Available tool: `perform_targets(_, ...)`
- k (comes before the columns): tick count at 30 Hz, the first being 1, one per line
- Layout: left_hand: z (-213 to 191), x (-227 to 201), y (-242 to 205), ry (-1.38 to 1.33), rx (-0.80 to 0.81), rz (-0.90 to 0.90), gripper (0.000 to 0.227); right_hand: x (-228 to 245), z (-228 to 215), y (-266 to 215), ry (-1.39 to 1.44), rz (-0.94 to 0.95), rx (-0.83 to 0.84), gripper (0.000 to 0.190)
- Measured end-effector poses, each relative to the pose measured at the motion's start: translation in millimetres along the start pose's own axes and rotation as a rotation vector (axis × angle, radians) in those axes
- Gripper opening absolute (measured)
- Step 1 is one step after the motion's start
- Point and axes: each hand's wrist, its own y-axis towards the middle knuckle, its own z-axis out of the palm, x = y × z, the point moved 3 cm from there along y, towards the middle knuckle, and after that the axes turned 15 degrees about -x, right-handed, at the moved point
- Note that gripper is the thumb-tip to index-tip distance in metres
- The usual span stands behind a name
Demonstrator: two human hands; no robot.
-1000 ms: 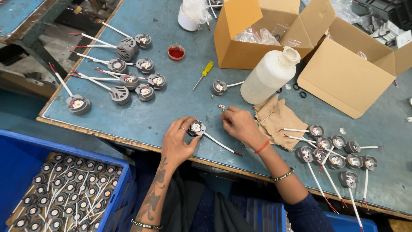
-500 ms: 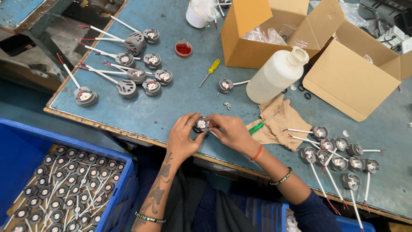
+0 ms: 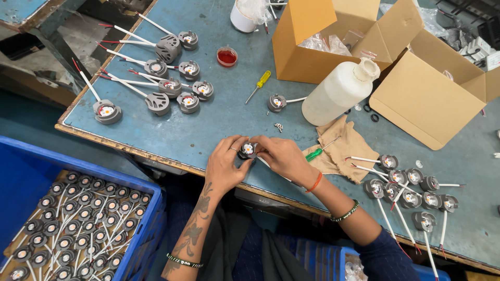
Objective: The person assembles small cylindrical electronic components by inserting a small metal piece into the center and securing it with a screwdriver. The person handles multiple units one at a time, placing finished items on the table.
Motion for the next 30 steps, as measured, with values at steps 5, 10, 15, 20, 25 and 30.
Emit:
perform_targets(5, -0.5, -0.1, 0.0, -0.008, -0.007, 0.006, 0.055, -1.8, -2.4, -1.6, -0.007, -0.041, -0.027, 0.018)
perform_targets(10, -0.6, 0.1, -0.3, -0.018, -0.005, 0.006, 0.056, -5.4, -0.6, -2.9, -0.027, 0.007, -0.017, 0.01)
perform_targets(15, 0.4, 1.3, -0.8, -0.023, -0.004, 0.004, 0.057, -6.0, 0.8, -3.6, -0.05, 0.024, -0.007, 0.01)
perform_targets(20, 0.5, 2.3, -1.4, -0.018, -0.003, 0.004, 0.057, -3.2, 0.5, -3.6, -0.086, -0.037, -0.014, 0.01)
perform_targets(25, 0.9, 2.2, -1.6, -0.009, -0.002, -0.001, 0.057, -2.3, 1.4, -5.3, -0.093, -0.051, -0.013, 0.01)
perform_targets(30, 1.3, 2.2, -1.5, -0.003, 0.017, -0.026, 0.057, -4.9, 3.3, -5.5, -0.106, -0.038, -0.01, 0.01)
